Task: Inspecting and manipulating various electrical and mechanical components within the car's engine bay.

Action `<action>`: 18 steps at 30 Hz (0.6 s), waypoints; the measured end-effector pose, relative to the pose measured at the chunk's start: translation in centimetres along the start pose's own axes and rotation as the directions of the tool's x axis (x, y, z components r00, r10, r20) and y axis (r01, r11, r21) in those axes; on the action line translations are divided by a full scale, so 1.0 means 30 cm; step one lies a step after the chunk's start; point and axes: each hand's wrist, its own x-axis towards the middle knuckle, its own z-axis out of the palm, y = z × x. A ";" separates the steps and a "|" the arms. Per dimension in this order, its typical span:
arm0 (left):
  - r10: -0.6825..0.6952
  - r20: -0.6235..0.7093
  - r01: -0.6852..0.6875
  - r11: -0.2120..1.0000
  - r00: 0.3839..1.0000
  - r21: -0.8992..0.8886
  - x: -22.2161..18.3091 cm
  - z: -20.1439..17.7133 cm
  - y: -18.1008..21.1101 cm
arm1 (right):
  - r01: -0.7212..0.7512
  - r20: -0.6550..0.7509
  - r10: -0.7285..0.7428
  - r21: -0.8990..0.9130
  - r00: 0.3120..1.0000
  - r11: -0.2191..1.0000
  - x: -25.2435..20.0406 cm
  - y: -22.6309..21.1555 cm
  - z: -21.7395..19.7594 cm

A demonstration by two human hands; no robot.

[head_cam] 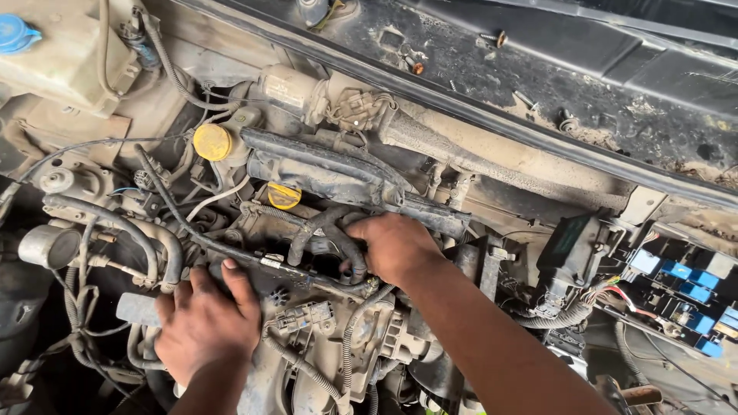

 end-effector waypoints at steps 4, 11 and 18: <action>-0.002 -0.006 0.002 1.000 1.000 0.005 -0.002 -0.003 -0.006 | 0.028 0.057 -0.014 -0.256 0.998 0.966 0.017 0.011 0.040; 0.000 -0.048 0.000 1.000 0.999 0.004 -0.005 0.019 -0.019 | -0.060 -0.039 0.064 0.114 0.997 0.992 -0.123 0.052 -0.055; 0.009 -0.107 -0.008 1.000 0.994 0.008 0.009 0.000 -0.002 | 0.168 -0.465 0.227 0.664 0.855 0.729 -0.093 0.213 0.167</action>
